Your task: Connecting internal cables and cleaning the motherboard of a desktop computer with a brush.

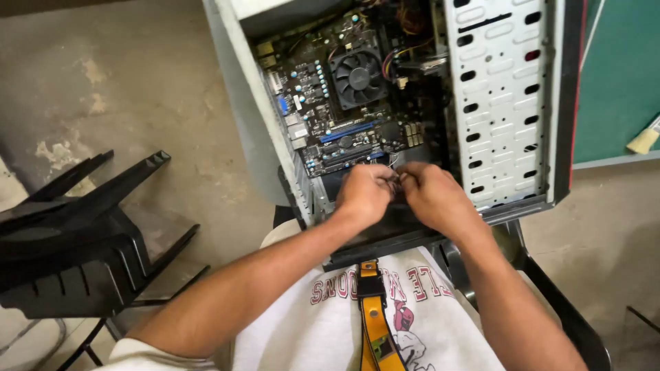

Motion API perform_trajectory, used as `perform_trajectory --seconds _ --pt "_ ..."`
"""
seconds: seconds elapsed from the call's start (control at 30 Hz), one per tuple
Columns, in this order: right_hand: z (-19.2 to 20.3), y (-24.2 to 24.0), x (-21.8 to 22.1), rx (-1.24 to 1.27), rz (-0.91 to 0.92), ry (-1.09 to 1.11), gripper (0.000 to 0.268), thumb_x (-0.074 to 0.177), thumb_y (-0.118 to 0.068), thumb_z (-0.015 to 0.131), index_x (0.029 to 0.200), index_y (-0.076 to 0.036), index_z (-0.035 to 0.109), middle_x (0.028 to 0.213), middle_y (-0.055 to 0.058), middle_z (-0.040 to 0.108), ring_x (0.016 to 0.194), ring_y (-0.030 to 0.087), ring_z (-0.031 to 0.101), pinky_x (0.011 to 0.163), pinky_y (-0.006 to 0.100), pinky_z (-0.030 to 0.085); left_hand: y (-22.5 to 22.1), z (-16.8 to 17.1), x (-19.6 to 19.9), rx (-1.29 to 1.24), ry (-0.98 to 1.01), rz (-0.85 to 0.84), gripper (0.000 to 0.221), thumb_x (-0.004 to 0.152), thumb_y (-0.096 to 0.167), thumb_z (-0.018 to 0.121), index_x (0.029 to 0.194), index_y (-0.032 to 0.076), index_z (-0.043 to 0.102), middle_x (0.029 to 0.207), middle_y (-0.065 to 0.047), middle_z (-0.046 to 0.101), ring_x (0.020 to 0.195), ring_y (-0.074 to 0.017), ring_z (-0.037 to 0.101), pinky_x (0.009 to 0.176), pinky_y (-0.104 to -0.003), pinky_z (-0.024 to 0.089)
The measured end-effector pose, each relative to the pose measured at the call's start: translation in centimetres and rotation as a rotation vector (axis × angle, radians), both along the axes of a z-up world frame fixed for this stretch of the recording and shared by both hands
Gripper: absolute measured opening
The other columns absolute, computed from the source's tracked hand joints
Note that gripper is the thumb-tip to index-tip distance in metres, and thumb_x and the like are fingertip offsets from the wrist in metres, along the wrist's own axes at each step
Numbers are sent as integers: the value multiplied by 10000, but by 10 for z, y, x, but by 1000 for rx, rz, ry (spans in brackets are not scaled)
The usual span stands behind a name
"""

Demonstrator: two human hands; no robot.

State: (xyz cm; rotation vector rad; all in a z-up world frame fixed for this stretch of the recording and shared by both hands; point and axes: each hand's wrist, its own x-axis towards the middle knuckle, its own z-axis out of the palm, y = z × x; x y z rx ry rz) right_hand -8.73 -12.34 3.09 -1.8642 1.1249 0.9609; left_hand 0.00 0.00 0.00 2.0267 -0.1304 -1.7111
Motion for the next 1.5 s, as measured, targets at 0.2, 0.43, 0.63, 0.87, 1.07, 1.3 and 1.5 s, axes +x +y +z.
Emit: perform_trajectory --seconds 0.2,0.43,0.63,0.87,1.07,1.3,1.5 --pt "0 -1 10 -12 57 130 314 987 -282 670 1231 -179 837 1133 173 834 1239 388 736 1035 567 617 14 -30 -25 -20 15 1 288 972 254 707 1192 392 833 1005 134 854 1059 -120 810 963 -326 636" --pt "12 0 19 34 42 117 384 1000 -290 627 1303 -134 804 1203 212 817 1266 418 718 1071 584 581 8 15 -2 -7 26 60 320 1000 237 668 1302 267 767 1091 37 857 1133 -166 794 1048 -403 621" --pt "16 2 20 118 59 58 311 1001 -280 606 1197 -195 832 1226 197 817 1287 437 701 1096 578 566 9 49 9 -33 43 70 350 1034 158 600 1376 188 535 1176 -73 846 1192 -277 779 1023 -486 593" --pt "7 2 19 88 157 193 403 1012 -333 592 1274 -142 831 1198 240 815 1274 425 716 1103 540 571 21 4 -5 31 43 161 292 995 165 650 1277 213 594 1126 -11 862 1041 -194 817 902 -333 628" --pt "4 3 20 92 123 217 308 973 -427 663 1166 -293 862 1152 124 846 1246 352 740 1056 508 595 18 -19 -22 16 114 540 282 965 99 694 1227 123 592 1083 -92 856 761 -154 800 708 -205 646" --pt "3 1 20 69 -51 145 273 1002 -401 655 1128 -256 848 1037 105 854 1138 363 777 973 517 601 20 -34 -11 -182 52 436 313 974 83 696 1272 89 601 1157 -125 851 880 -138 821 734 -241 672" --pt "-14 -3 11 -27 -204 52 294 1083 -455 577 1082 -265 801 906 57 821 1066 306 772 927 467 577 26 79 83 -533 -132 299 259 1035 80 646 1282 3 634 1234 -225 763 1203 -373 785 1015 -490 666"
